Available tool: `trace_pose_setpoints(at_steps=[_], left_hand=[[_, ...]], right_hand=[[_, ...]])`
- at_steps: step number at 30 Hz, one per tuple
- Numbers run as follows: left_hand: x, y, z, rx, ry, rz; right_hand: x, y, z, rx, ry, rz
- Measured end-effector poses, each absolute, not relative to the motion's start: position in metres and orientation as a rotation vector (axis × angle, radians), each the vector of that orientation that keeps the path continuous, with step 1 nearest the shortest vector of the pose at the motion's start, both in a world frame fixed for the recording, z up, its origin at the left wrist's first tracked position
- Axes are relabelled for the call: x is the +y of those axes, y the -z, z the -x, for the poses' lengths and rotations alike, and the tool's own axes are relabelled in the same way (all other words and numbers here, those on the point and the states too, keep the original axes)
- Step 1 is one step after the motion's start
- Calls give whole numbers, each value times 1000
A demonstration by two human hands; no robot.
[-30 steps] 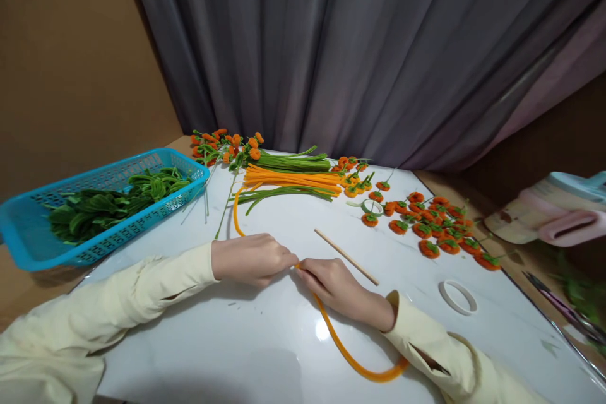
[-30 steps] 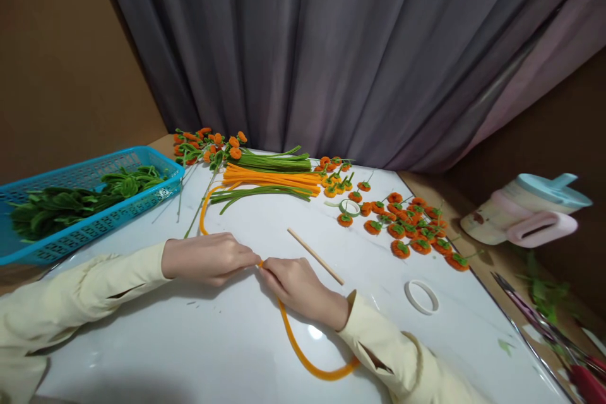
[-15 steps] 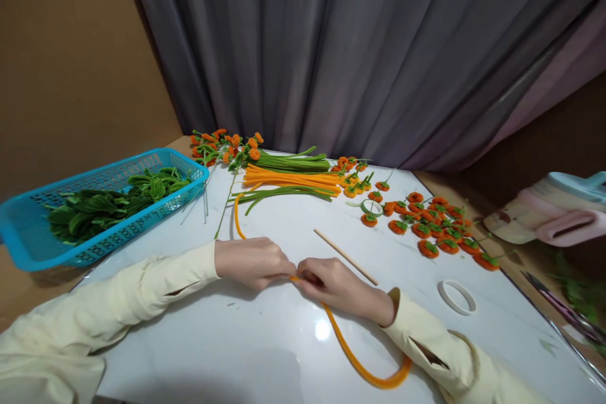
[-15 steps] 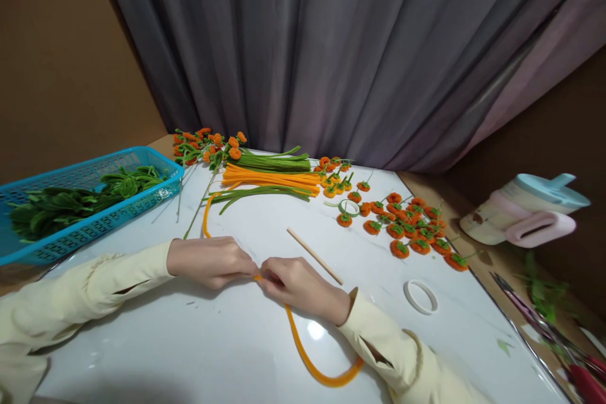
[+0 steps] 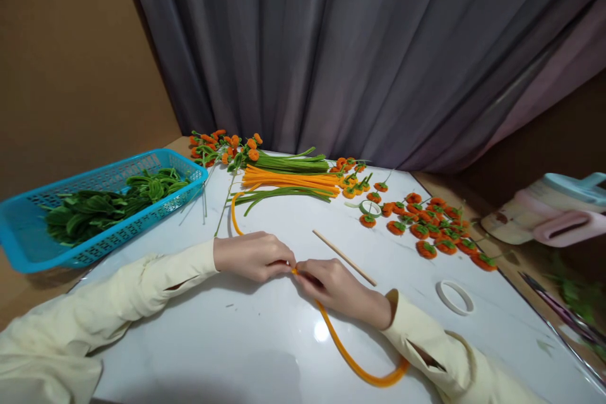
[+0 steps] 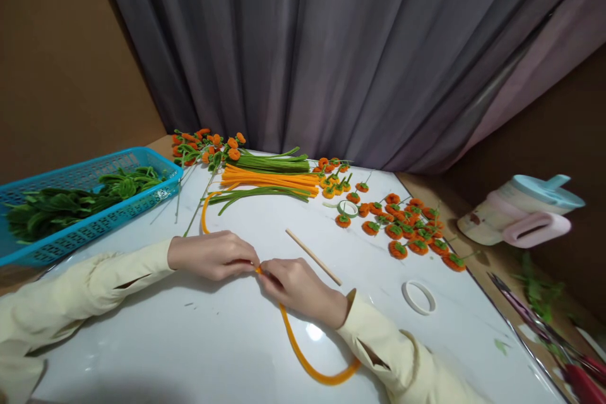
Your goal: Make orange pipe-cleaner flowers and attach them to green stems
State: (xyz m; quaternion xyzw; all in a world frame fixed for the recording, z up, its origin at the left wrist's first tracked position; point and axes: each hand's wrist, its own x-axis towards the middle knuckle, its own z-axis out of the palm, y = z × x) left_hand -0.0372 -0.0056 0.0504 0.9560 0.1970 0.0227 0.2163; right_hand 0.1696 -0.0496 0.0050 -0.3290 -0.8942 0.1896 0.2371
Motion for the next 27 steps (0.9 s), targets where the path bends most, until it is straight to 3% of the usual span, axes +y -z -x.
trace_pose_setpoints(at_steps=[13,27], left_hand=[[-10,-48,35,552,-123,-2735],[-13,-50,35,482,-57,-2848]], right_hand=[[-50,-7,-171,-2499,-458,886],[-50,-4,-171,-2594,-55,734]])
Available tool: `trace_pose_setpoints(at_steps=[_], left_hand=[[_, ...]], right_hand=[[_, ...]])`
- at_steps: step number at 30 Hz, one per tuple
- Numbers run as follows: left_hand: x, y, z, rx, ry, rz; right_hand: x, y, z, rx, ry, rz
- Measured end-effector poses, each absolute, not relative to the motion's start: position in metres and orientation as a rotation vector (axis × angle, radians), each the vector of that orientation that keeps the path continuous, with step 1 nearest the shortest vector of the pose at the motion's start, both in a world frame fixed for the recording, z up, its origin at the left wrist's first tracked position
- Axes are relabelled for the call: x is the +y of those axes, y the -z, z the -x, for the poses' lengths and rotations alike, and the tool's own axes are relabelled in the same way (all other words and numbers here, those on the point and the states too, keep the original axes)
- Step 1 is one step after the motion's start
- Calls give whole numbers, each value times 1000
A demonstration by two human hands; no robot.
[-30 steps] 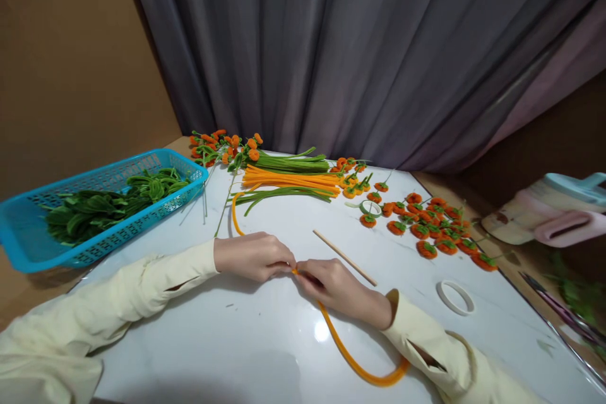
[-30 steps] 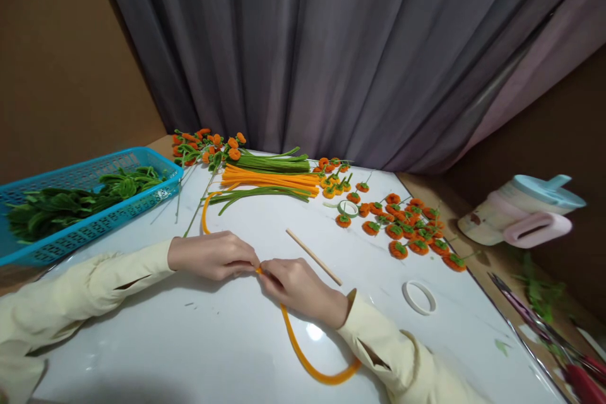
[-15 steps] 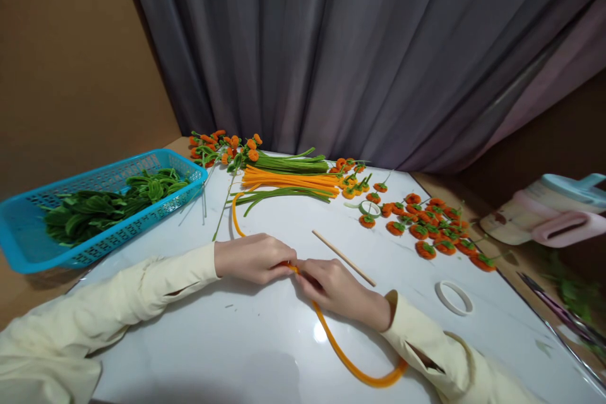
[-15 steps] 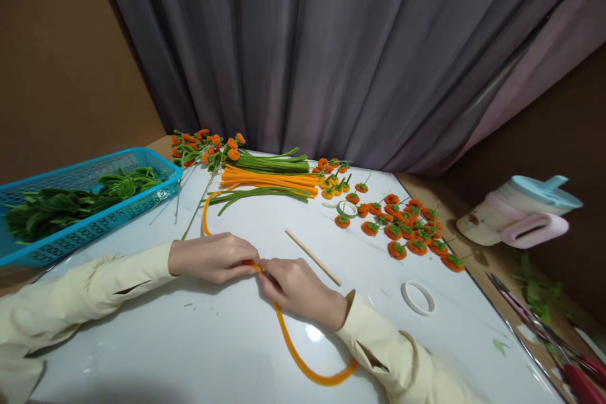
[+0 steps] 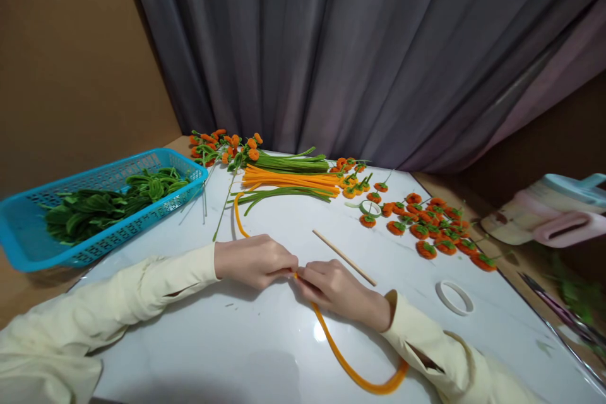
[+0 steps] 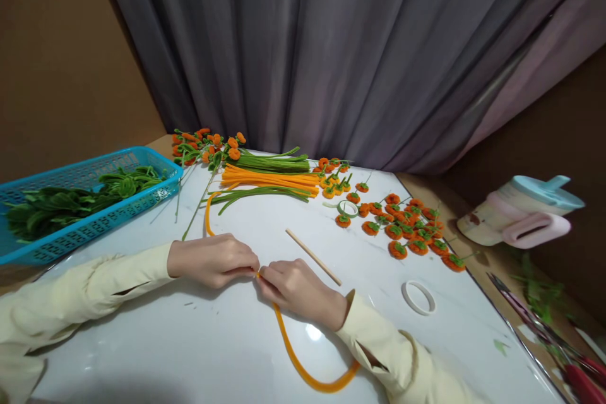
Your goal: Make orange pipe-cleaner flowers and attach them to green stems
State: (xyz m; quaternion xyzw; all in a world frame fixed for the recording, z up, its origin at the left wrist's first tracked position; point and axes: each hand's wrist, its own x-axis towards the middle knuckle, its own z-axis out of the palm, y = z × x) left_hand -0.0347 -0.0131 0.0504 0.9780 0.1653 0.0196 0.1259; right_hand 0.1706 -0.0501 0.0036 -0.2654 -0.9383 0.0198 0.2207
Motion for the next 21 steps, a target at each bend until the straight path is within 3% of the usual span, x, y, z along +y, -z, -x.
trace_pose_setpoints(at_steps=[21], left_hand=[[-16,-55,34,469,-9,-2936]], right_hand=[[-54,-2,-172,-2666,85,647]])
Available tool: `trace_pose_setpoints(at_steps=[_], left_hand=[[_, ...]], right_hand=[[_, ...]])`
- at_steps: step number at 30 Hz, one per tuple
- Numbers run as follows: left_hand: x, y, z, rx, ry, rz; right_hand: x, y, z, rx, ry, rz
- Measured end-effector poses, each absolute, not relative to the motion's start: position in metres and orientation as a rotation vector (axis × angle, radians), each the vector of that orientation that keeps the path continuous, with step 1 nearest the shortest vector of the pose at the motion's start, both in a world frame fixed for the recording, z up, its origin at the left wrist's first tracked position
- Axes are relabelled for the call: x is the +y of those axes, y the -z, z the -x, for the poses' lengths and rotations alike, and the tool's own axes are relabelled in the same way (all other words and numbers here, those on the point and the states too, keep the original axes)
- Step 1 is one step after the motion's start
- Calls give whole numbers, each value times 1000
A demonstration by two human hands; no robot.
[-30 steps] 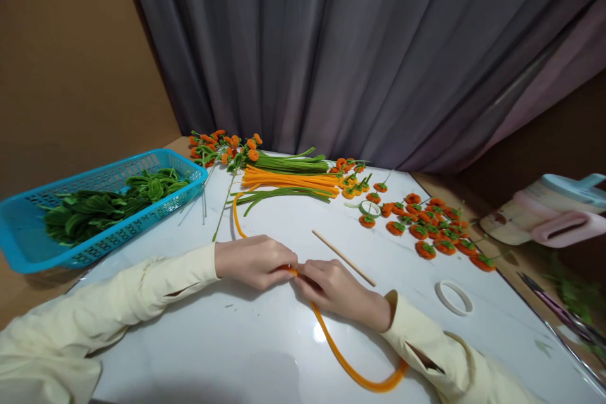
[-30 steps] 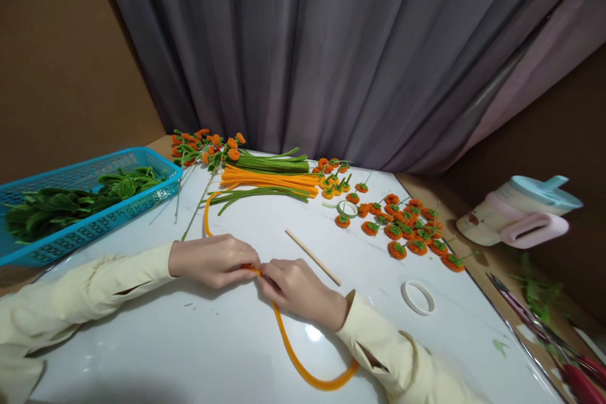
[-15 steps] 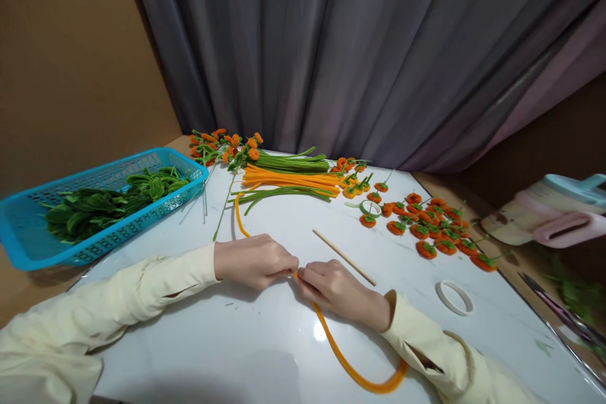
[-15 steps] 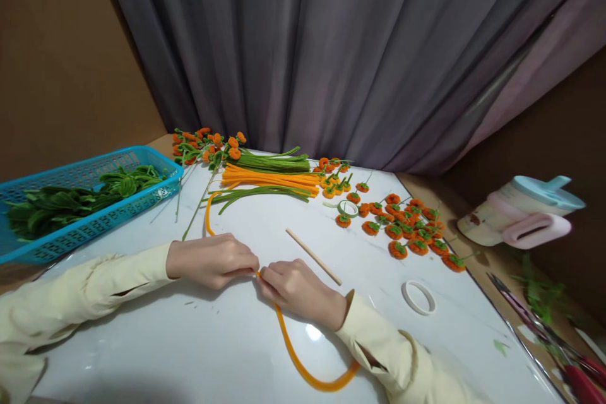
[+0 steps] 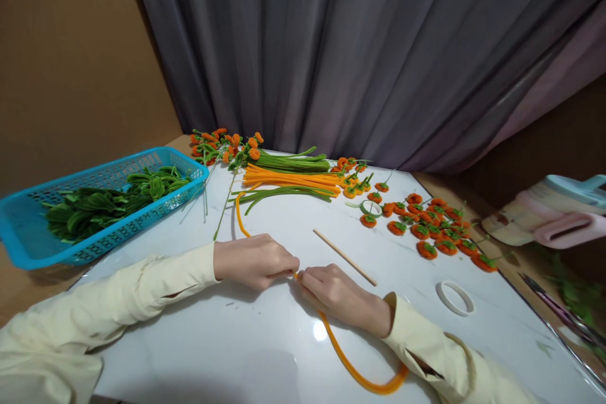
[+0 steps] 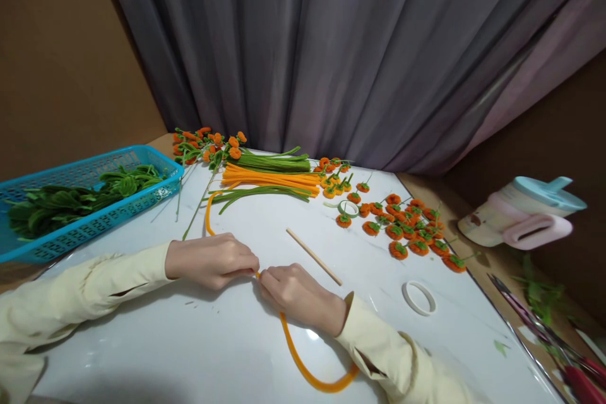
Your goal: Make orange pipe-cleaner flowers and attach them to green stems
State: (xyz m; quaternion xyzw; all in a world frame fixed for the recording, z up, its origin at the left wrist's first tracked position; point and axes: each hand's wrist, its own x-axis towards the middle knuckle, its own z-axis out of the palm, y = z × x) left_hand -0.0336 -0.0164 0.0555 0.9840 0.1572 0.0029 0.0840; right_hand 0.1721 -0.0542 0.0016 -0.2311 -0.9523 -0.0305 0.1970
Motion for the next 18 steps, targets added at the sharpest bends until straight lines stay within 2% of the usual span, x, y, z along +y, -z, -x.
trace_pose_setpoints(at_steps=[18], left_hand=[[-14,-57,37,430,-53,-2869]], right_hand=[[-55,-4,-169,-2582,-130,818]])
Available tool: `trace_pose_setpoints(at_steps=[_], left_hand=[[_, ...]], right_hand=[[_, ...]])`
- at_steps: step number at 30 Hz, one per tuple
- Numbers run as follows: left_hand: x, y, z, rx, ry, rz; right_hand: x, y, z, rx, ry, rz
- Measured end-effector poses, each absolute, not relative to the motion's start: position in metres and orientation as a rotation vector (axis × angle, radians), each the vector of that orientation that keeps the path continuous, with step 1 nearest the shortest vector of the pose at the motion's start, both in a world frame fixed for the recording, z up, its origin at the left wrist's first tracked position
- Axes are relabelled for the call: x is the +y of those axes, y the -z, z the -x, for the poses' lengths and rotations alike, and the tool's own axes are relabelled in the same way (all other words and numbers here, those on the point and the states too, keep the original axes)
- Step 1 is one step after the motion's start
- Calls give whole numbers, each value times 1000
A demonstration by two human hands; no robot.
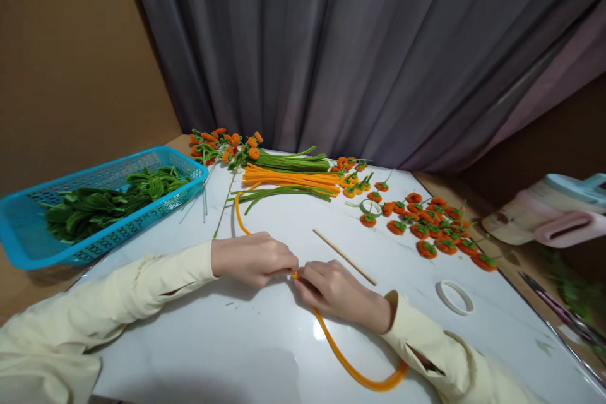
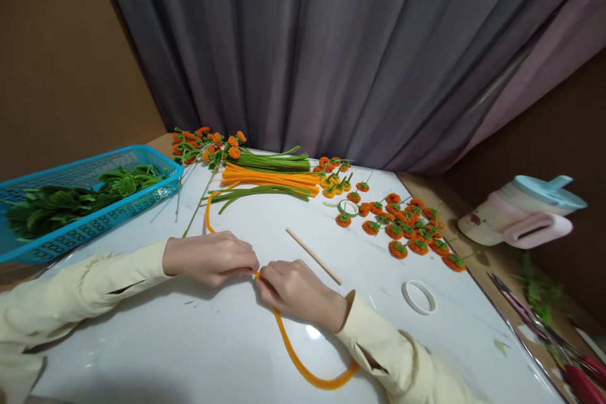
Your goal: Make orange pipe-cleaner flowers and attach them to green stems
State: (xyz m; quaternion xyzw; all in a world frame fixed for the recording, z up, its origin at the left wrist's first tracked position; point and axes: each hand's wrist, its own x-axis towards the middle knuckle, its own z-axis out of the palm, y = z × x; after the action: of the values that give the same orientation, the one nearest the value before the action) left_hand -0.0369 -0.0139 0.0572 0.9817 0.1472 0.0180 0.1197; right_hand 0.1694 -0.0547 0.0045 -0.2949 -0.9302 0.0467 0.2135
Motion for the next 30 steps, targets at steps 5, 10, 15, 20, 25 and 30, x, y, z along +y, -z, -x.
trace_pose_setpoints(at_steps=[5,10,15,20,25,30], left_hand=[[-14,-56,37,385,-107,-2854],[-16,-56,36,372,-119,-2854],[-18,-56,35,394,-163,-2878],[-21,-53,33,364,-177,-2989],[-29,-51,29,399,-124,-3167],[-34,-53,28,357,-49,-3313]], right_hand=[[-54,-5,-169,-2608,-123,782],[-54,-3,-170,-2625,-176,746],[-55,-3,-171,-2606,-206,722],[-56,-3,-170,-2589,-233,713],[-55,-2,-171,-2518,-345,775],[-52,0,-171,-2453,-458,831]])
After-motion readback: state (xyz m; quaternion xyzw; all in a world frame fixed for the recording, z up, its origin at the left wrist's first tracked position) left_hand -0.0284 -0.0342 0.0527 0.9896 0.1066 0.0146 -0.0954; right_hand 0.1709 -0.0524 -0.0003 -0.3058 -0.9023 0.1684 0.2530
